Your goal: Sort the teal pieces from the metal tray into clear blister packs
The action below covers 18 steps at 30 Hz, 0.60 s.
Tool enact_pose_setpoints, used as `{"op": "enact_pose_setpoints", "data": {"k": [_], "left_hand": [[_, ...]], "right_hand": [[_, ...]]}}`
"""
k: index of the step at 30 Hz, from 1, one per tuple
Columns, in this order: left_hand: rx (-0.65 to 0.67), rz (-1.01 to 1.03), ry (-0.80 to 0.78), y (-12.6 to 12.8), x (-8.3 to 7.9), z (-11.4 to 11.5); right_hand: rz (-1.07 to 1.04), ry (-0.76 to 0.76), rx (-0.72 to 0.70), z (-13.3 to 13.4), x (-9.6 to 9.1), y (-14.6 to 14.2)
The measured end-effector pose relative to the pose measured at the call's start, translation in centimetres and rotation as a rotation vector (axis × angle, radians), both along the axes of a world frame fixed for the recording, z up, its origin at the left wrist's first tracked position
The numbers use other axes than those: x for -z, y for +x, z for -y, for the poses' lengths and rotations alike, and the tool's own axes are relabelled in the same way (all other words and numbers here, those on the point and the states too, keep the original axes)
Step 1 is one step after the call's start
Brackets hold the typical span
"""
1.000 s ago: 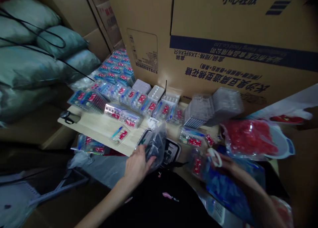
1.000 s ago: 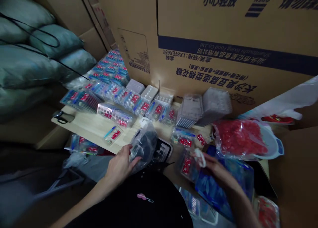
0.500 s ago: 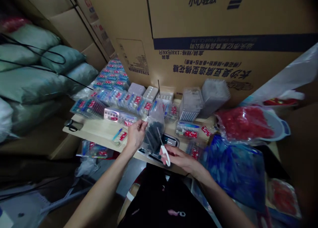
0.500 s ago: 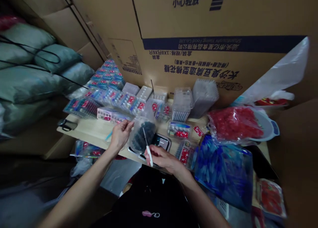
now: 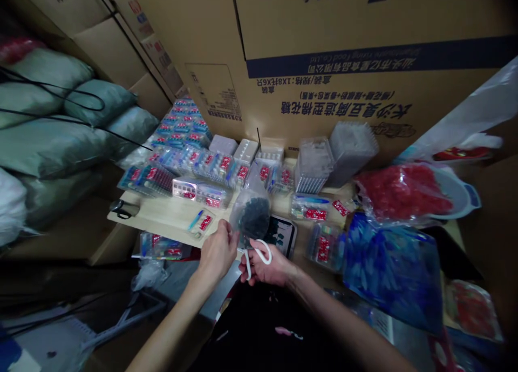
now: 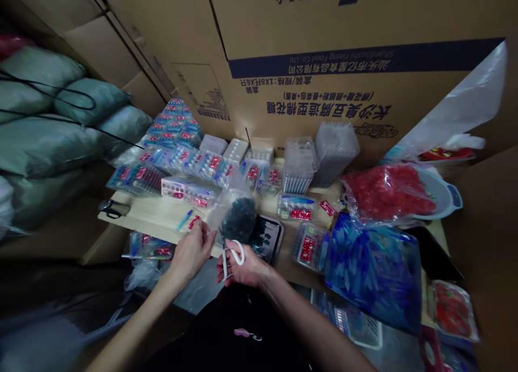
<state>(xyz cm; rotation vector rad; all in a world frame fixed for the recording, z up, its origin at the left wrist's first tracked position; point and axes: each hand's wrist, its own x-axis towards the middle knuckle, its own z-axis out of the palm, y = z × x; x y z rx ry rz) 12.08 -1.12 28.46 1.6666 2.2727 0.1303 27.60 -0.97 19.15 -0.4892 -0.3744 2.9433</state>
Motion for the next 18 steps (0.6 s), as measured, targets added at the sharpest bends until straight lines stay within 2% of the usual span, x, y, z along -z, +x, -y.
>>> {"op": "enact_pose_setpoints", "data": {"k": [2,4,8,11,13,15,18], "left_hand": [[-0.013,-0.042,0.029,0.1,0.0,0.6],[-0.018,-0.011,0.127,0.1,0.2,0.7],[0.000,0.171,0.273,0.1,0.8,0.5],[-0.038,0.302,0.321,0.2,1.1,0.4],[-0.080,0.374,0.349,0.3,1.2,0.4],[-0.141,0.449,0.360,0.4,1.3,0.4],[-0.267,0.607,0.281,0.8,1.6,0.7]], "right_hand": [[-0.037,-0.042,-0.004,0.2,-0.5,0.1],[-0.092,-0.081,0.001,0.7,-1.5,0.4],[-0.144,-0.167,0.012,1.0,-3.2,0.5],[-0.137,-0.188,-0.009,0.7,-3.5,-0.6],[-0.105,-0.154,0.054,0.9,-3.3,-1.6],[-0.065,-0.106,0.174,1.4,-3.2,-2.6],[-0.025,-0.070,0.332,1.5,-3.2,-3.4]]}}
